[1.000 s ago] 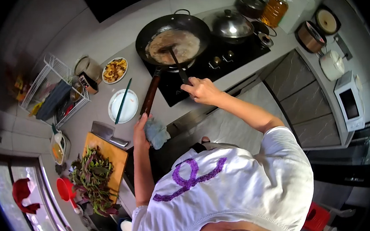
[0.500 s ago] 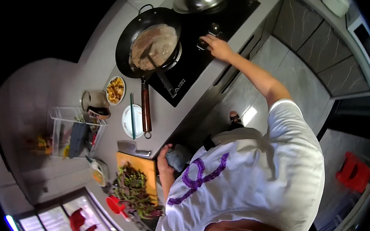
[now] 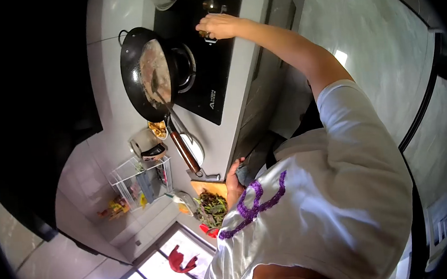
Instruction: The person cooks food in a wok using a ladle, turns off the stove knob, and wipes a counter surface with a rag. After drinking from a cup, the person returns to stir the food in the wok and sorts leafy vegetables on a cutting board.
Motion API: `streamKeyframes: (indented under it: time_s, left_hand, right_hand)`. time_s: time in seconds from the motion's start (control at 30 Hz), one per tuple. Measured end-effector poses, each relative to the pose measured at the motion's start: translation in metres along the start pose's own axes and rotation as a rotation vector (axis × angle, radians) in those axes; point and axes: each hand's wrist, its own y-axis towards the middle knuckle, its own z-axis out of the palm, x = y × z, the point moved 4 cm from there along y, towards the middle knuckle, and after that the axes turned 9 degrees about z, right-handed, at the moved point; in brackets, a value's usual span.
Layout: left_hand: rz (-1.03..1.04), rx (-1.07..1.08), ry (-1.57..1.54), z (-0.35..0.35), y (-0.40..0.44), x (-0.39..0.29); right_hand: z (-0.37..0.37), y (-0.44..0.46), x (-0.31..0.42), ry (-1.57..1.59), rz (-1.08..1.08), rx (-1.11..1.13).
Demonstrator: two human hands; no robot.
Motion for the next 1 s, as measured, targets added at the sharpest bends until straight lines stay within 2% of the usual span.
streamKeyframes:
  time_s: [0.4,0.8,1.0]
  left_hand:
    - [-0.043,0.064,0.151,0.041,-0.002,-0.022]
    - [-0.102,0.226,0.177,0.017,0.040,-0.012]
    - [-0.094,0.232,0.199,0.002,0.045,-0.009]
  right_hand:
    - [-0.016,0.005,0.018,0.037,0.030,-0.108]
    - [-0.014,0.003,0.028,-0.081,0.072,-0.302]
    - [-0.012,0.001,0.030,-0.100,0.096,-0.404]
